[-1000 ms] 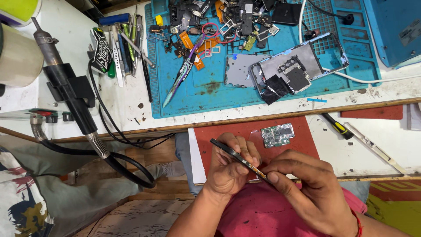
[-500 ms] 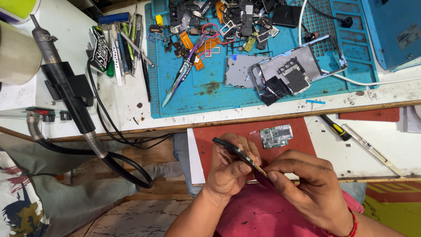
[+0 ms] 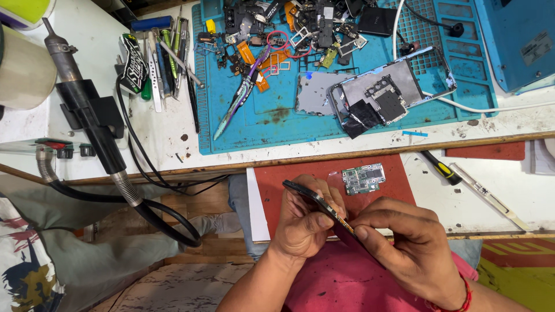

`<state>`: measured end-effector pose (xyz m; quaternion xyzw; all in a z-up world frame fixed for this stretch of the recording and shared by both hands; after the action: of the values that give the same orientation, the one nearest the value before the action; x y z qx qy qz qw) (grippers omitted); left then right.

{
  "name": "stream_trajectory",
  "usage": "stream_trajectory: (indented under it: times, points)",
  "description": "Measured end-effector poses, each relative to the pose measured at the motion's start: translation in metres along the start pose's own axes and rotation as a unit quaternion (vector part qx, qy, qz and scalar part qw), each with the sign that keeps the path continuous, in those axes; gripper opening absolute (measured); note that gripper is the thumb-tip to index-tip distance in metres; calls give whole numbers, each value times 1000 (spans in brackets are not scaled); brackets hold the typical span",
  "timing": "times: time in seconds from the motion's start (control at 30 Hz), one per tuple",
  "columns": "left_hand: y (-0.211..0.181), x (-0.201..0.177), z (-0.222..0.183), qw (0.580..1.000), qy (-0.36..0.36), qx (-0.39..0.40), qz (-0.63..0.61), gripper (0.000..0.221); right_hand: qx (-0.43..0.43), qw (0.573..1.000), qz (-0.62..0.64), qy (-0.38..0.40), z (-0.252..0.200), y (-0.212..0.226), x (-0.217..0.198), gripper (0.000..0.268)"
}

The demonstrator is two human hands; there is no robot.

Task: The person disassembles a mobile phone by hand, removing the screen, disconnecting internal cables, and then reassembling the components before powering the device on to check the display.

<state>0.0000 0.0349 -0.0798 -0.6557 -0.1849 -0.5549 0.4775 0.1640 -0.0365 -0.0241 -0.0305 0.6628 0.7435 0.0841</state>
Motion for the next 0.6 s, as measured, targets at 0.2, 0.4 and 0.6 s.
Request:
stream_trajectory:
  times: [0.2,0.4,0.6]
  points:
    - [1,0,-1,1000,-1,0,2,35,-2,1000,-7,-1,0,2,0,6]
    - [1,0,-1,1000,-15,1,11,34,10,1000,-4,-4,0,-1,1,8]
    - [0,2,0,998,-34,6,50,30,22,1000,-7,-5,1,-7,0,7]
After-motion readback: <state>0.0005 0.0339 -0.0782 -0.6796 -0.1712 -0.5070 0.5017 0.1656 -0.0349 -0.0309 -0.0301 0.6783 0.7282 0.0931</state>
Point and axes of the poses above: each hand's wrist, its own z-axis towards the middle knuckle, its own x-axis out of the palm, y = z × x, the point moved 2 cm from there along z, towards the middle knuckle
